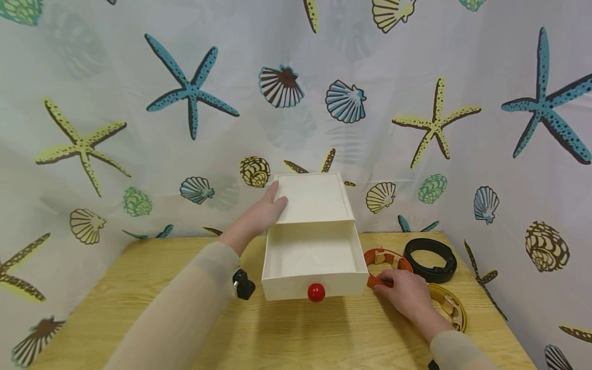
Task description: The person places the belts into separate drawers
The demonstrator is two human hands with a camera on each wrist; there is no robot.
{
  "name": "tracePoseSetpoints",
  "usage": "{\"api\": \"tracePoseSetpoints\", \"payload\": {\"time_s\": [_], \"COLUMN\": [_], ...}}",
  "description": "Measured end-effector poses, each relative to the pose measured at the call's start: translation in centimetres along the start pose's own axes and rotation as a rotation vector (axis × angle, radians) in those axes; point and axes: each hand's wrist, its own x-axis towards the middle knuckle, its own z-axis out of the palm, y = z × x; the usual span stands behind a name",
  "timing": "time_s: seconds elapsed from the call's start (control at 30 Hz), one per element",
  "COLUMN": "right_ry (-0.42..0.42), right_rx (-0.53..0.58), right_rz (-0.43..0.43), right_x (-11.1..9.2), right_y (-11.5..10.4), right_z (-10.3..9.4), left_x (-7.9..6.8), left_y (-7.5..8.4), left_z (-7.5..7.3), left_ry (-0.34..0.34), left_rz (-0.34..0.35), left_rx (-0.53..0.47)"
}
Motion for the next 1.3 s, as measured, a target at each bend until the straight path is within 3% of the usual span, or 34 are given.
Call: {"api": "tracePoseSetpoints", "payload": {"time_s": [1.3], "right_ry": [0.098], "right_rx": [0.106], "right_rz": [-0.006], "right_x": [-1.5], "right_y": [-1.0], "right_z": [-2.2], "left_x": [-0.2], "left_y": [0.2], "left_z": [0.1], "left_ry": [0.004], "left_rz": [-0.012], "left_rx": [0.017]}}
